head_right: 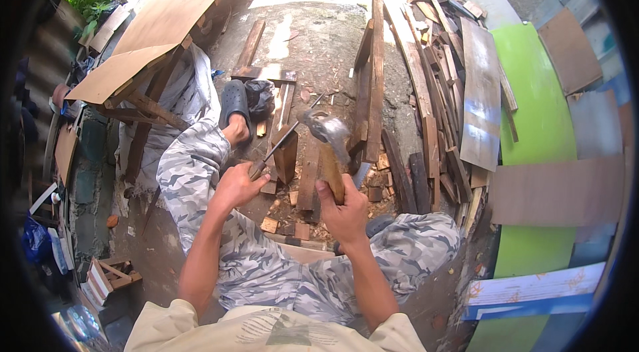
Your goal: The person sits on the ground and uses a chisel and hammer to carve and shape a small wooden plank. They repeatedly strike the chisel to remove wood shavings and refine the plank's edges.
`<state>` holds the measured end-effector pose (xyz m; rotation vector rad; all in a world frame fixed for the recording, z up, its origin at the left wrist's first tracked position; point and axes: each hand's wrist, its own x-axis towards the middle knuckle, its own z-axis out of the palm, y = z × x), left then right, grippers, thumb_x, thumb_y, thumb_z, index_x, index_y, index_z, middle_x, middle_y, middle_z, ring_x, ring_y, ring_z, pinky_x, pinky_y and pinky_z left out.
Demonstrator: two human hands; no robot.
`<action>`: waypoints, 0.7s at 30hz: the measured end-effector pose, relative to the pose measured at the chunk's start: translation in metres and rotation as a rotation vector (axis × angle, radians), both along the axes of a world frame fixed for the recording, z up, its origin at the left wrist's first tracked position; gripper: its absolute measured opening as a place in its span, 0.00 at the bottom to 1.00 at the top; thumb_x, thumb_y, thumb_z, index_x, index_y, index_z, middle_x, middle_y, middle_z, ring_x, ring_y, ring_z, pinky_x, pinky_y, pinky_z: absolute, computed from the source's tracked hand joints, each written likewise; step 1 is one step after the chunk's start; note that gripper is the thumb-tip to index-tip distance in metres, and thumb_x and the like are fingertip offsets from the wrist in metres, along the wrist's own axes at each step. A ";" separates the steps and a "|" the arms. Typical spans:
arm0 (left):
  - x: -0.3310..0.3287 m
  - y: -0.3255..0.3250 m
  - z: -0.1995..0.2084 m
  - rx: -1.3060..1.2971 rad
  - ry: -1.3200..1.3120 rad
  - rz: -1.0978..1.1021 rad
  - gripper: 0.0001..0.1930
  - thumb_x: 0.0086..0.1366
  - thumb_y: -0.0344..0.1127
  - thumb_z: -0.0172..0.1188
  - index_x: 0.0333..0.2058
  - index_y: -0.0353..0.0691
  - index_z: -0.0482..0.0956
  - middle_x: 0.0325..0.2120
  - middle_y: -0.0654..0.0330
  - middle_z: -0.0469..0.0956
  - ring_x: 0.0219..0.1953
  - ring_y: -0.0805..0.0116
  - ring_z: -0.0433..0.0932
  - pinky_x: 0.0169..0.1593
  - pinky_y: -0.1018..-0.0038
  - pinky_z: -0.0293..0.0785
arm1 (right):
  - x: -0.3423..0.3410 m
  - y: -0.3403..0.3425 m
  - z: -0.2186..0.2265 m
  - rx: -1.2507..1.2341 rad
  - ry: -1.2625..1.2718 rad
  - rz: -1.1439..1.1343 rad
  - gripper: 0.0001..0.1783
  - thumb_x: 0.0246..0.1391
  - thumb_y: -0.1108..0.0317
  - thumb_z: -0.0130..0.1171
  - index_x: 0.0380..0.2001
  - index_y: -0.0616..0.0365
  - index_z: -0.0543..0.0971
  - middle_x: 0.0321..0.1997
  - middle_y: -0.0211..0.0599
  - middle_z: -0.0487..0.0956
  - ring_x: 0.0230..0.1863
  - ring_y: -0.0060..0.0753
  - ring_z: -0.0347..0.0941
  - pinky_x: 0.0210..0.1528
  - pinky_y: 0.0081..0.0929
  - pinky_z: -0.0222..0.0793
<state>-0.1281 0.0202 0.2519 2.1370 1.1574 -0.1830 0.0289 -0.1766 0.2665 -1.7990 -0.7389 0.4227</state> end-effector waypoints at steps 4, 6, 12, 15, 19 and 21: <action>0.010 0.026 -0.007 -0.017 0.037 -0.074 0.26 0.63 0.52 0.64 0.39 0.27 0.82 0.33 0.31 0.81 0.41 0.35 0.82 0.48 0.50 0.77 | -0.007 -0.008 0.017 0.255 0.151 -0.069 0.17 0.67 0.55 0.62 0.35 0.60 0.76 0.16 0.24 0.69 0.19 0.14 0.63 0.22 0.21 0.59; 0.014 0.031 -0.007 -0.095 0.064 -0.081 0.26 0.63 0.51 0.63 0.37 0.26 0.82 0.33 0.31 0.81 0.41 0.35 0.82 0.48 0.50 0.76 | -0.008 -0.005 0.015 0.257 0.170 -0.087 0.17 0.67 0.56 0.62 0.36 0.60 0.76 0.16 0.24 0.69 0.19 0.13 0.63 0.22 0.21 0.59; 0.005 0.015 -0.016 -0.126 0.004 -0.086 0.21 0.64 0.48 0.63 0.39 0.32 0.81 0.32 0.36 0.81 0.41 0.36 0.81 0.46 0.52 0.75 | -0.007 0.014 0.014 -0.327 -0.030 0.062 0.22 0.70 0.51 0.55 0.44 0.62 0.76 0.22 0.51 0.78 0.25 0.50 0.77 0.31 0.44 0.70; 0.003 0.005 -0.015 -0.162 -0.023 -0.070 0.22 0.64 0.48 0.64 0.43 0.33 0.82 0.33 0.36 0.82 0.43 0.35 0.80 0.49 0.52 0.75 | -0.005 0.005 -0.015 -0.500 -0.110 0.129 0.22 0.69 0.50 0.56 0.43 0.63 0.77 0.25 0.51 0.79 0.27 0.54 0.76 0.33 0.44 0.70; 0.001 0.002 -0.001 -0.228 0.034 -0.052 0.25 0.64 0.50 0.63 0.42 0.27 0.81 0.36 0.33 0.82 0.45 0.36 0.81 0.52 0.52 0.75 | -0.002 0.002 0.002 -0.329 -0.125 0.079 0.22 0.70 0.51 0.55 0.44 0.64 0.77 0.22 0.41 0.77 0.22 0.38 0.73 0.28 0.35 0.67; -0.001 0.003 -0.002 -0.238 0.035 -0.053 0.26 0.64 0.50 0.63 0.42 0.26 0.80 0.37 0.32 0.81 0.45 0.36 0.81 0.52 0.52 0.75 | 0.001 -0.001 0.020 -0.171 -0.047 0.062 0.22 0.70 0.51 0.56 0.44 0.63 0.77 0.21 0.32 0.74 0.20 0.27 0.69 0.25 0.27 0.63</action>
